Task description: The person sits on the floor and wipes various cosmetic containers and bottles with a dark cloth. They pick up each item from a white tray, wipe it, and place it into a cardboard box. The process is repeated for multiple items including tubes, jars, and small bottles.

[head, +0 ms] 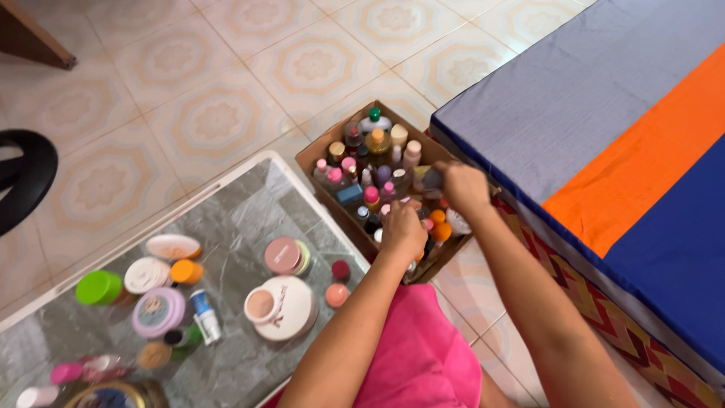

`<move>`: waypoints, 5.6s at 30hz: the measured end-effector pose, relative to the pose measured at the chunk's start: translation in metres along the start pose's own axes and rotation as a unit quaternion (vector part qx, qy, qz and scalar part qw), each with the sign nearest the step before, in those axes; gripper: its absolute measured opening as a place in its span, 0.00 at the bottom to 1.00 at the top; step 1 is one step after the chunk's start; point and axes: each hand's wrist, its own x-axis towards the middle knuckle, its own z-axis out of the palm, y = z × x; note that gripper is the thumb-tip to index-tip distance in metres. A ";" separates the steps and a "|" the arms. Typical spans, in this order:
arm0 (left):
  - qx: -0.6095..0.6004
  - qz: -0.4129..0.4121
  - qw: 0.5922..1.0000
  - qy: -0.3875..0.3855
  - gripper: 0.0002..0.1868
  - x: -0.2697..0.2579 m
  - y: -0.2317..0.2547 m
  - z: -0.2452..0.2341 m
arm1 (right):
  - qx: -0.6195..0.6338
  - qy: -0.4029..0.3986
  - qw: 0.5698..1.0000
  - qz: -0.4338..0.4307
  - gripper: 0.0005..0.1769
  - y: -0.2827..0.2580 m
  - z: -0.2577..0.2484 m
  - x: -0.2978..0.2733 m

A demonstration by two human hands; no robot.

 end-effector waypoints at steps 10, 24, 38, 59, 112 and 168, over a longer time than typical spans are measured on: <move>-0.029 -0.039 0.999 -0.020 0.17 0.028 -0.009 0.024 | -0.084 -0.064 0.994 -0.008 0.13 0.017 0.086 0.034; -0.189 0.041 0.979 0.069 0.20 0.005 0.008 -0.013 | 0.430 0.079 0.891 0.125 0.21 -0.055 -0.058 0.015; -0.264 -0.011 0.928 0.264 0.20 -0.215 -0.105 -0.300 | 0.437 -0.065 0.885 -0.150 0.14 -0.377 -0.138 -0.013; -0.324 -0.059 0.913 0.239 0.21 -0.273 -0.189 -0.295 | 0.387 -0.229 0.860 -0.240 0.24 -0.450 -0.169 -0.047; -0.633 -0.028 0.691 0.348 0.22 -0.341 -0.208 -0.189 | 0.501 0.007 0.826 -0.257 0.30 -0.477 -0.094 -0.244; -0.815 -0.066 0.553 0.161 0.39 -0.354 -0.195 -0.240 | 0.569 -0.029 0.801 -0.184 0.36 -0.462 -0.097 -0.218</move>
